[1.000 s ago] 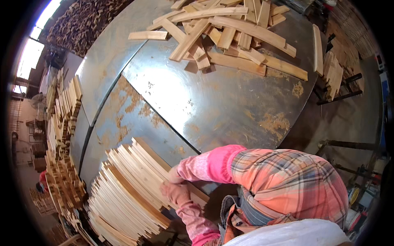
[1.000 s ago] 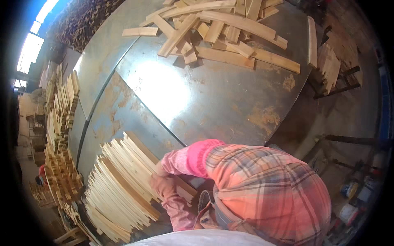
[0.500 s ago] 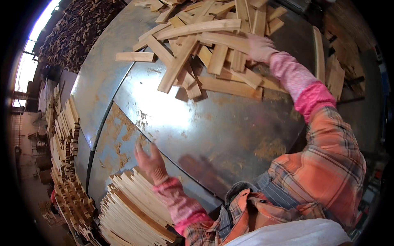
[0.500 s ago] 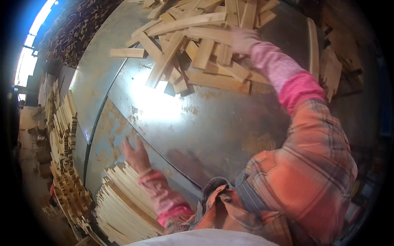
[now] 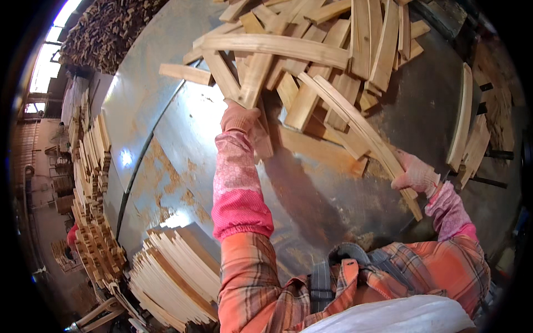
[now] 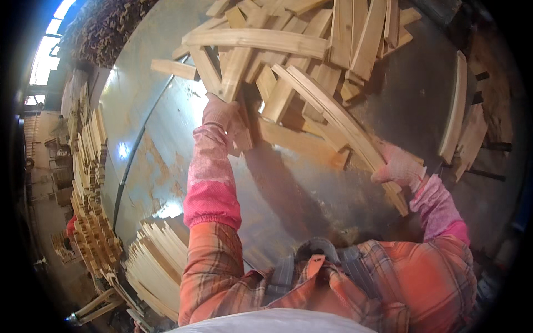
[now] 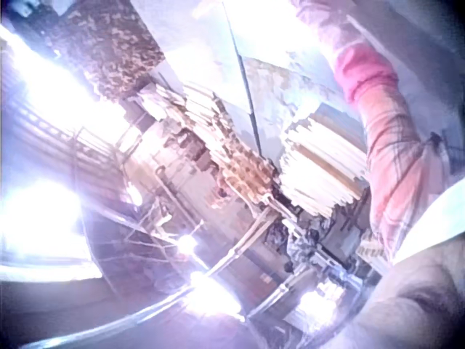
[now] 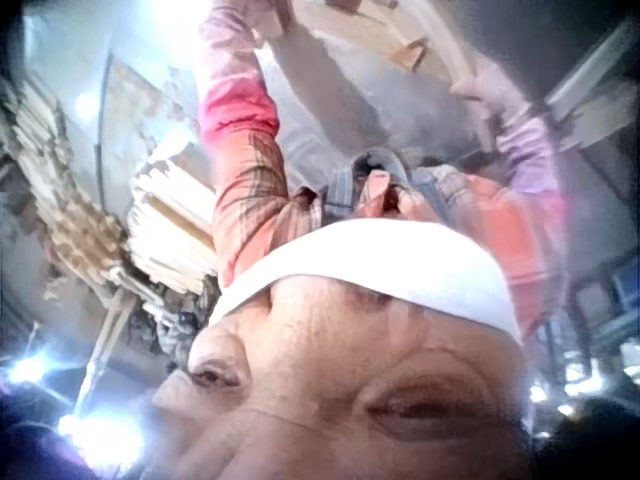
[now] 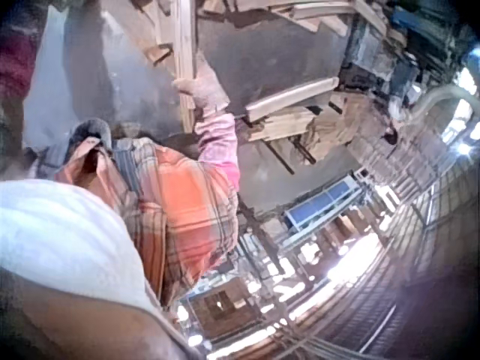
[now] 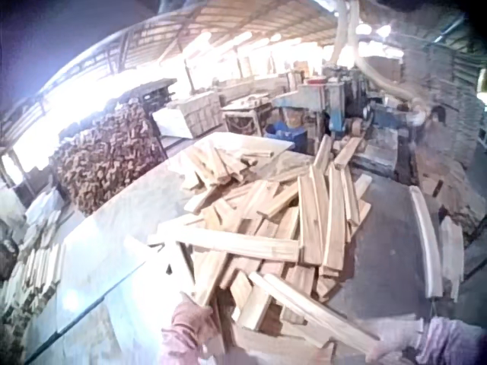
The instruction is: The person repeatedly picks up small wooden planks from a pile on a metal table and stacks them into a neat vertical arrangement. The person handles the planks one at a time or in small groups, aligning them carefully on the growing stack.
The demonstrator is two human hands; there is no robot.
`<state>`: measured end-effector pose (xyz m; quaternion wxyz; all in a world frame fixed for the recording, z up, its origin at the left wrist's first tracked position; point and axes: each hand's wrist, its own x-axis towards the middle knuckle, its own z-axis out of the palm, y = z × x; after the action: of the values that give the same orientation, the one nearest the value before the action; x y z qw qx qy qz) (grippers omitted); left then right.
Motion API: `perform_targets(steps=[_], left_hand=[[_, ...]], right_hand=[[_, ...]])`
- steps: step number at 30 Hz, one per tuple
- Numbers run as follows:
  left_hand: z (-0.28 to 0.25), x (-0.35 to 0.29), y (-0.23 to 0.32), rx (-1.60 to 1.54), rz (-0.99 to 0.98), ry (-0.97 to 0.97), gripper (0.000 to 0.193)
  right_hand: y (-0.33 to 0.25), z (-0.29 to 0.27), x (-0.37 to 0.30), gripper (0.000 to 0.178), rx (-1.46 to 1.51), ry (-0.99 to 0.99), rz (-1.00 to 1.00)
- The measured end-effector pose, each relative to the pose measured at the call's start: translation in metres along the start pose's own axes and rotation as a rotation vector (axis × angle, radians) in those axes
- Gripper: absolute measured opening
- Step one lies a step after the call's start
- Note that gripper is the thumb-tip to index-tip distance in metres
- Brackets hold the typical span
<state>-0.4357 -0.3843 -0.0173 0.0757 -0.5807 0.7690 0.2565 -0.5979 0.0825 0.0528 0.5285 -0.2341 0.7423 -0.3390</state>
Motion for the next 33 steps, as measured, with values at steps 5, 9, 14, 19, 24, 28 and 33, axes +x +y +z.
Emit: perform_targets(steps=[5, 9, 14, 19, 24, 28, 33], left_hand=[[0.013, -0.09, -0.067, -0.148, -0.08, 0.001, 0.084], [0.012, -0.196, -0.177, -0.422, -0.13, -0.159, 0.071], [0.026, -0.32, -0.269, -1.568, -0.143, -0.504, 0.063], [0.107, -0.411, -0.363, -2.017, -0.359, -0.371, 0.033], [0.131, -0.437, -0.394, -1.774, -0.311, -0.301, 0.03], [0.105, -0.441, -0.387, -1.589, -0.287, -0.306, 0.036], [0.073, -0.467, -0.42, -1.325, -0.225, -0.278, 0.03]], right_hand=[[0.019, 0.057, -0.015, 0.061, 0.524, -0.243, -0.015], [0.002, 0.116, 0.005, 0.071, 0.472, -0.423, -0.063], [-0.013, 0.217, 0.022, 0.066, 0.385, -0.562, -0.095], [0.018, 0.348, 0.033, 0.047, 0.498, -0.566, -0.083], [0.027, 0.407, 0.011, 0.047, 0.474, -0.531, -0.054], [0.042, 0.449, 0.011, 0.053, 0.461, -0.532, -0.012], [0.032, 0.503, -0.006, 0.053, 0.153, -0.656, -0.207]])
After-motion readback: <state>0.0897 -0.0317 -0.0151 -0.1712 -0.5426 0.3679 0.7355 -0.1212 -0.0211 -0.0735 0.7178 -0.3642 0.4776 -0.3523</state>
